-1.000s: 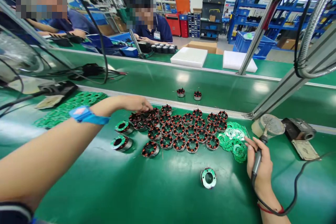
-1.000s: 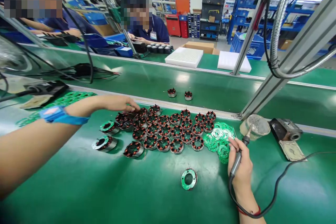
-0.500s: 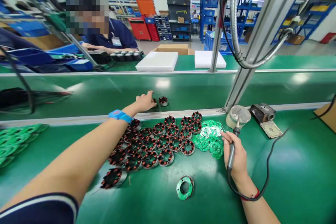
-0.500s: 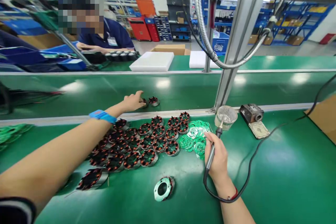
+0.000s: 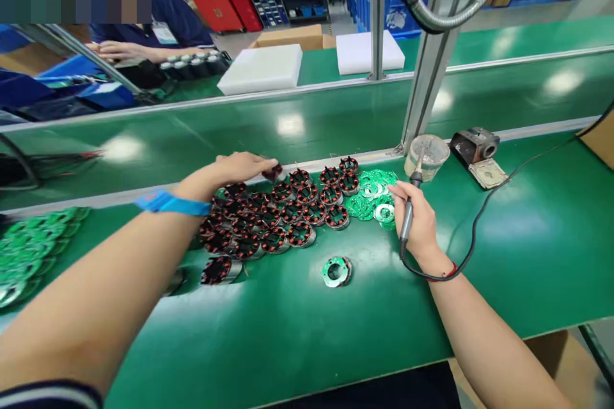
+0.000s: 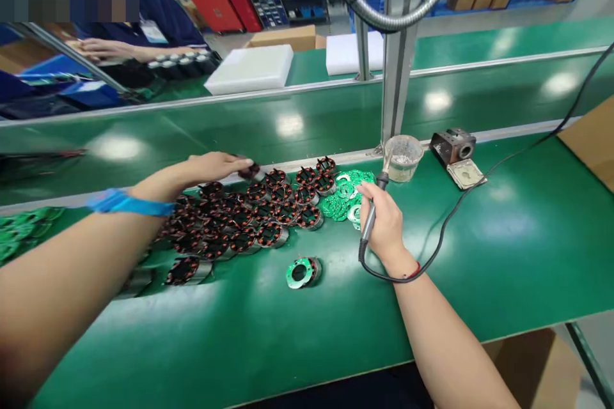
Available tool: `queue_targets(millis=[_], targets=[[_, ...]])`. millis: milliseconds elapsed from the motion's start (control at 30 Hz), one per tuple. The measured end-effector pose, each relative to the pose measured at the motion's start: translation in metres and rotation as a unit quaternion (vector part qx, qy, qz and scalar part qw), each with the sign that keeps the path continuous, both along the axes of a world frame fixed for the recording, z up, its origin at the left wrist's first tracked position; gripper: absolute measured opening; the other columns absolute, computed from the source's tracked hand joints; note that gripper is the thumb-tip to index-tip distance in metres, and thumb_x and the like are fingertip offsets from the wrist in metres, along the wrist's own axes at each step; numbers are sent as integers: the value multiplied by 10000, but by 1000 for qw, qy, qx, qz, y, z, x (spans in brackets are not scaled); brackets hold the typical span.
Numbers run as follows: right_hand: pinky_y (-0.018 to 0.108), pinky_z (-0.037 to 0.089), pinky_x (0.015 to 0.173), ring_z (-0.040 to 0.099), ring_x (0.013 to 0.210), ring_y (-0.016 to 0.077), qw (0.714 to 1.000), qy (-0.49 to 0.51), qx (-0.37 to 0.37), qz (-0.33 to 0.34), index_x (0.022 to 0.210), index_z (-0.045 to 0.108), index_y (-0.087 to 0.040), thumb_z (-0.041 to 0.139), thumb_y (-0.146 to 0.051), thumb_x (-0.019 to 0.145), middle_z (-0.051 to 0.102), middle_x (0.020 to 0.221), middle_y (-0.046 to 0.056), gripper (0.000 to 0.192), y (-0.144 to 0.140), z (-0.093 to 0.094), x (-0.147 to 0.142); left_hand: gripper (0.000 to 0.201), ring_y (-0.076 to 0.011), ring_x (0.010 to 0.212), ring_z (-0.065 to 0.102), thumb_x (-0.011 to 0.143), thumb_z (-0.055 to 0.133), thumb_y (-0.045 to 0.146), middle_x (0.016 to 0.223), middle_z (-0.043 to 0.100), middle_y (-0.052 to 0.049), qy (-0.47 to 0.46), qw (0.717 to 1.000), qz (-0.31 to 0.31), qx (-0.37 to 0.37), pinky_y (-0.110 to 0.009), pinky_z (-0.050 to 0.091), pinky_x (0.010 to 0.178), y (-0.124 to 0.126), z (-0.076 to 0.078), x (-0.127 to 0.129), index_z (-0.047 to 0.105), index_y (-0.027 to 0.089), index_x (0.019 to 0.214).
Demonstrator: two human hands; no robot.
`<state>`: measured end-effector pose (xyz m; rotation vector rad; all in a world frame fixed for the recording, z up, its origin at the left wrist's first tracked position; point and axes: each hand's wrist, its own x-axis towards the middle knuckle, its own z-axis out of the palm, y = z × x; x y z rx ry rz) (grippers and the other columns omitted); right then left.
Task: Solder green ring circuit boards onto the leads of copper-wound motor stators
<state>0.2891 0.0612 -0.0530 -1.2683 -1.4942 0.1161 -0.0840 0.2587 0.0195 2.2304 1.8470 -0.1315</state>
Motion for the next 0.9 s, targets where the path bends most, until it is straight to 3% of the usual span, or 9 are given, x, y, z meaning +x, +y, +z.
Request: queue_targets(millis=[133,267,333,400,500,600,667,767,900], targets=[[386,644,963,802,1044,205,1000,6,-4,7,1247,624,-234,510,-219,992,822,1098,71,280,1,3,-2,545,-352,1180,665,979,441,565,1178,796,-103,45,998,-7,-50,-602,414,1130,-49,16,-5,810,177,1076],[370,636,971,797,1050,200,997,13,-26,73,1269,605,-248,508,-252,1017,817,1096,51,271,-5,10,-8,580,-409,1337,559,954,427,534,1376,693,-176,53,998,-17,14,-638,361,1161,-99,27,10,727,153,1272],[344,646,906,805,971,187,989,19,-76,126,1305,588,-267,488,-278,1047,817,1014,15,277,-13,16,-13,619,-358,1253,613,941,386,577,1309,710,-165,-18,996,-49,71,-546,414,1146,-129,31,24,716,159,1255],[327,646,847,804,895,176,975,9,-135,175,1317,581,-278,461,-272,1066,806,928,-13,278,-25,21,-19,586,-307,1131,672,883,443,648,1196,747,-115,-143,984,-95,55,-443,497,1065,-161,29,39,738,205,1128],[368,633,918,787,1023,200,952,-41,-184,239,1322,572,-256,517,-243,1043,799,1100,33,284,-49,27,-30,510,-289,966,718,832,497,688,1028,777,-75,-242,963,-102,-65,-415,566,907,-203,14,62,713,256,997],[462,603,1021,721,1207,277,929,-99,-217,284,1433,487,-219,733,-307,935,712,1339,129,562,-70,29,-45,551,-286,795,729,807,523,694,855,758,-65,-283,945,-49,-155,-412,584,741,-229,-10,79,640,238,1092],[504,596,1024,709,1213,305,925,-121,-238,271,1469,445,-214,796,-325,885,694,1350,154,690,-79,26,-55,593,-277,732,721,797,540,714,806,734,-51,-320,933,-16,-165,-401,586,676,-237,-24,87,600,229,1132],[504,589,1025,706,1209,294,933,-118,-238,245,1436,454,-222,764,-279,894,698,1333,143,627,-80,17,-66,632,-264,708,721,785,578,757,801,728,-47,-390,907,23,-156,-406,612,691,-240,-38,92,616,222,1119],[470,587,1046,707,1206,270,941,-114,-188,259,1404,453,-221,752,-279,874,696,1340,126,611,-76,7,-69,776,-286,745,755,703,723,790,790,754,-58,-489,834,78,-245,-452,652,788,-240,-48,93,678,205,1210]])
